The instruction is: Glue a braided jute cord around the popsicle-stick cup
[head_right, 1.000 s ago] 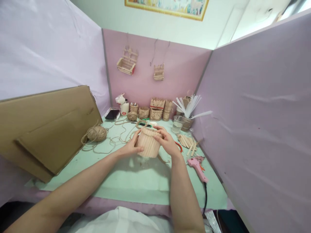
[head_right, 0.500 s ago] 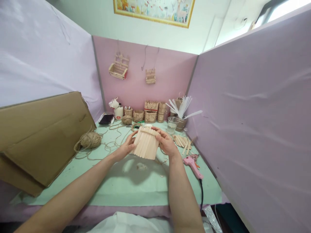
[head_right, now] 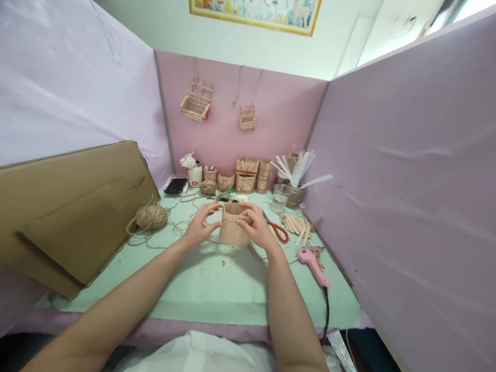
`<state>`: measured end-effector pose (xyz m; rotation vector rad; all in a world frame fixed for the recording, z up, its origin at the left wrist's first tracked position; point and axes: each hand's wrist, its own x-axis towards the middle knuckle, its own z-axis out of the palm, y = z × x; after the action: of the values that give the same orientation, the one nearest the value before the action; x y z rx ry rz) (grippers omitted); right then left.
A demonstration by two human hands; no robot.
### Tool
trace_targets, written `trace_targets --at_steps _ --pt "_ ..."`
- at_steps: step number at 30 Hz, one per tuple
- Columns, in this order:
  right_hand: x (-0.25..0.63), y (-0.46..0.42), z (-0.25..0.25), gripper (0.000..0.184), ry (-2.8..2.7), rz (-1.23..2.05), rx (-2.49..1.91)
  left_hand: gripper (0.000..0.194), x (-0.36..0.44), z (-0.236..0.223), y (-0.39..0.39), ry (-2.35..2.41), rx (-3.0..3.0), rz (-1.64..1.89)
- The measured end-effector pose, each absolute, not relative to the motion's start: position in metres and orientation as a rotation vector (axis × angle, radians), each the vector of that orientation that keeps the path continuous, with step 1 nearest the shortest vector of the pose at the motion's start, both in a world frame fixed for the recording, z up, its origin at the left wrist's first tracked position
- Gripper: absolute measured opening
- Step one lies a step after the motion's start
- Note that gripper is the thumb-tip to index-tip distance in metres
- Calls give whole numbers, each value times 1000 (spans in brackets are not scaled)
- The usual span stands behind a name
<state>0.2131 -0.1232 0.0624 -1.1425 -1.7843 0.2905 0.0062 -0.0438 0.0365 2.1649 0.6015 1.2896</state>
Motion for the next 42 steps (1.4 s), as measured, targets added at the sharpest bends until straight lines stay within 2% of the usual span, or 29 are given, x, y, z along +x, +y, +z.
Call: trace_targets --at_steps 4,7,17,28,33,38,42 --pt "208 -124 60 11 -1881 261 -1182 46 -5 46 -38 477 2433 1172" --pt "205 -124 57 11 -1931 286 -1170 35 -10 51 -37 419 2534 1014" --pt "205 -125 57 9 -2002 370 -1193 14 -9 55 -40 335 2481 836" --pt "212 -126 54 10 -2039 339 -1208 13 -10 58 -44 352 2560 822" --pt "212 -127 55 8 -2044 301 -1186 45 -5 58 -50 417 2529 839" --pt "210 -129 56 9 -2045 288 -1198 24 9 52 -56 549 2576 884" --pt "212 -130 56 12 -2041 268 -1215 19 8 54 -59 562 2585 909"
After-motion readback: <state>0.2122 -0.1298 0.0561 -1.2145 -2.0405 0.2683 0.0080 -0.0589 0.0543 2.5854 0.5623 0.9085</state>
